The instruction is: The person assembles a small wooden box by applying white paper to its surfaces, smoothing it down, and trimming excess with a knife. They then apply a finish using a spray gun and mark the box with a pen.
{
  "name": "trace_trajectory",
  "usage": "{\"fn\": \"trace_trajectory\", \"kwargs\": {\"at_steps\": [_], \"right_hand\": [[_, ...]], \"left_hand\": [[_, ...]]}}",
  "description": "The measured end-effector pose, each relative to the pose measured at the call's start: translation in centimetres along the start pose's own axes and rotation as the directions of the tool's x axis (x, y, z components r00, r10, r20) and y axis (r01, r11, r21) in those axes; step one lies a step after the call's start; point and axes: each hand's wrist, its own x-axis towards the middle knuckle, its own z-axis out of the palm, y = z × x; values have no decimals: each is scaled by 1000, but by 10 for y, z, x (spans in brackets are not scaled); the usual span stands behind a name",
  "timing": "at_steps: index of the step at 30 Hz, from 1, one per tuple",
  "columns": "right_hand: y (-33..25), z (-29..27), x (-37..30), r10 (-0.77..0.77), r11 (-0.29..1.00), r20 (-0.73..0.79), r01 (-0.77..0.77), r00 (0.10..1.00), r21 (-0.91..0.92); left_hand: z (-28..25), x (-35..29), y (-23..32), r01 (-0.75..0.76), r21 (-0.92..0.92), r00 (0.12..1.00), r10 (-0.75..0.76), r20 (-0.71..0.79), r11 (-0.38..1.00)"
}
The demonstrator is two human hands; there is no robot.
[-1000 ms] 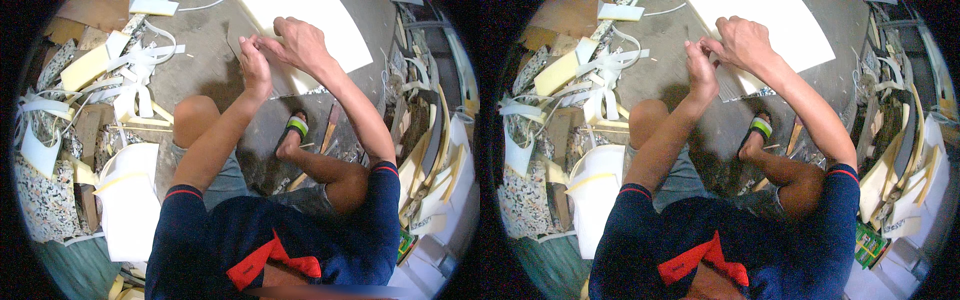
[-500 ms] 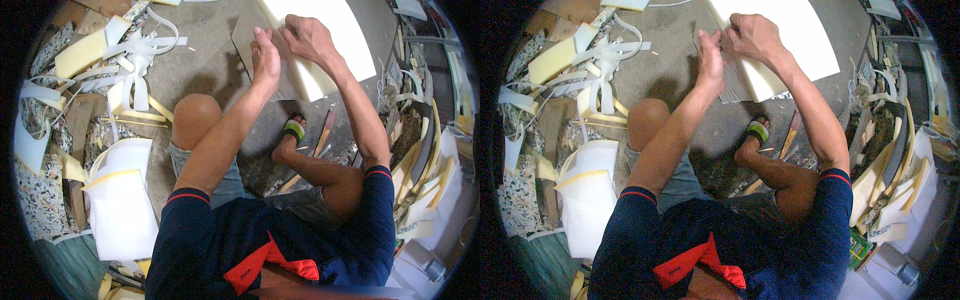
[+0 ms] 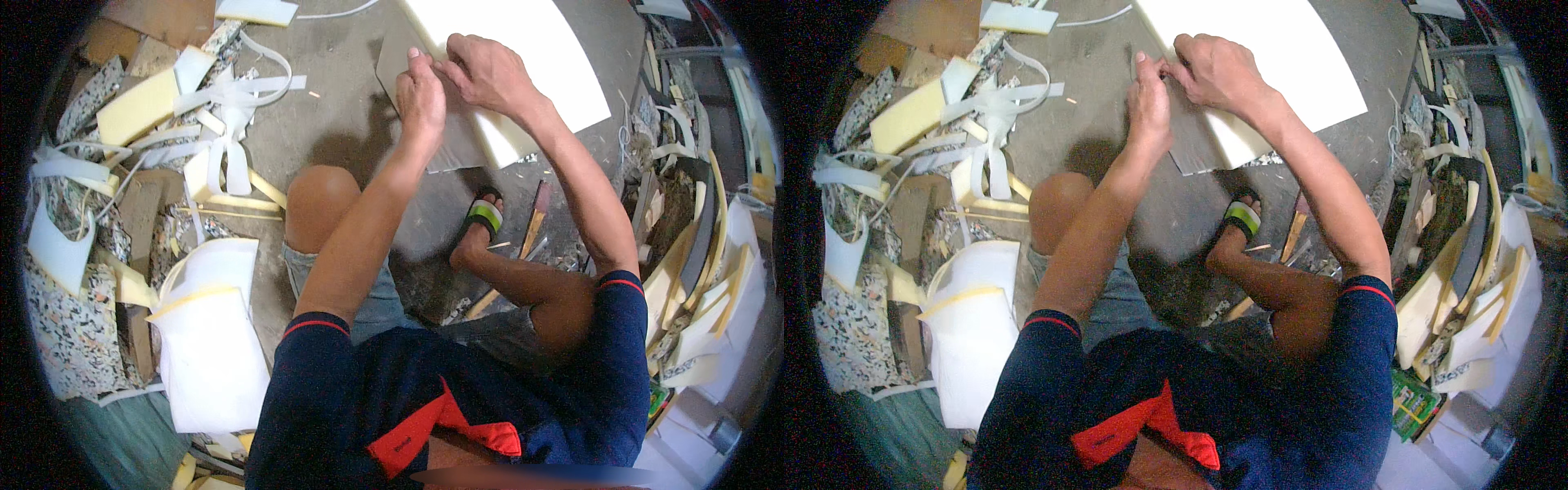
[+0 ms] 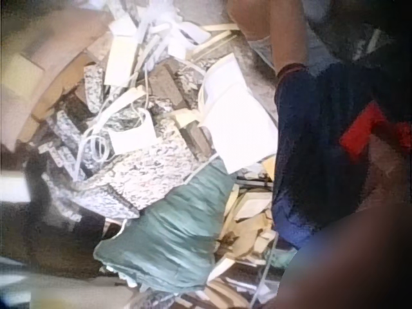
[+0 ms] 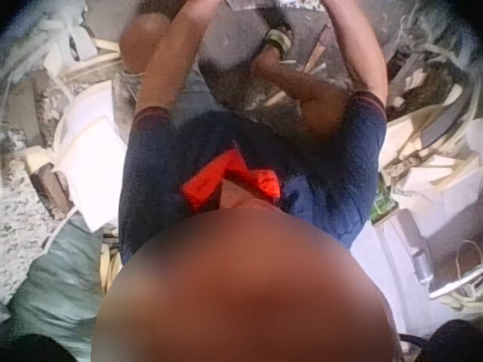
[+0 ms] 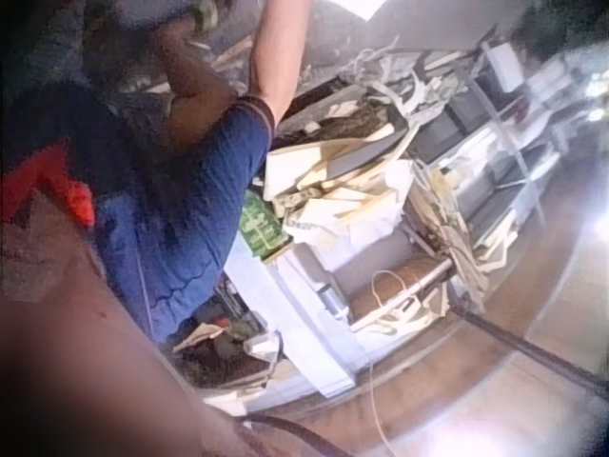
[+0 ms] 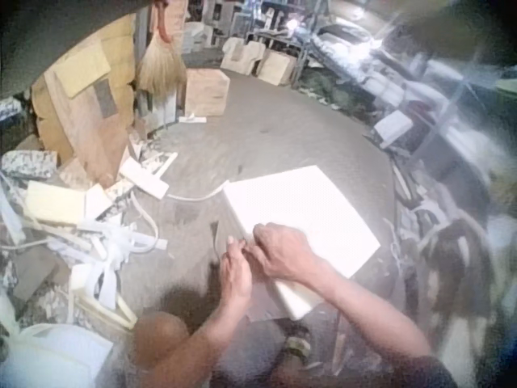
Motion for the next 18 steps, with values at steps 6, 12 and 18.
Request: {"fn": "trace_trajectory", "kwargs": {"at_steps": [6,12,18], "right_hand": [[65,-33,-20,265,963,-343,-268,901,39],[65,10,-77,229,950,-147,-254,962,-182],[51,-1,-159,209,967,-117,-223,971,-124]], "left_hand": [[-18,63,42,-23,-108,987,5,-160,994],[-6,109,52,136,-69,964,-116,238,988],[-17,47,39,40,98,992,-51,118,994]]}}
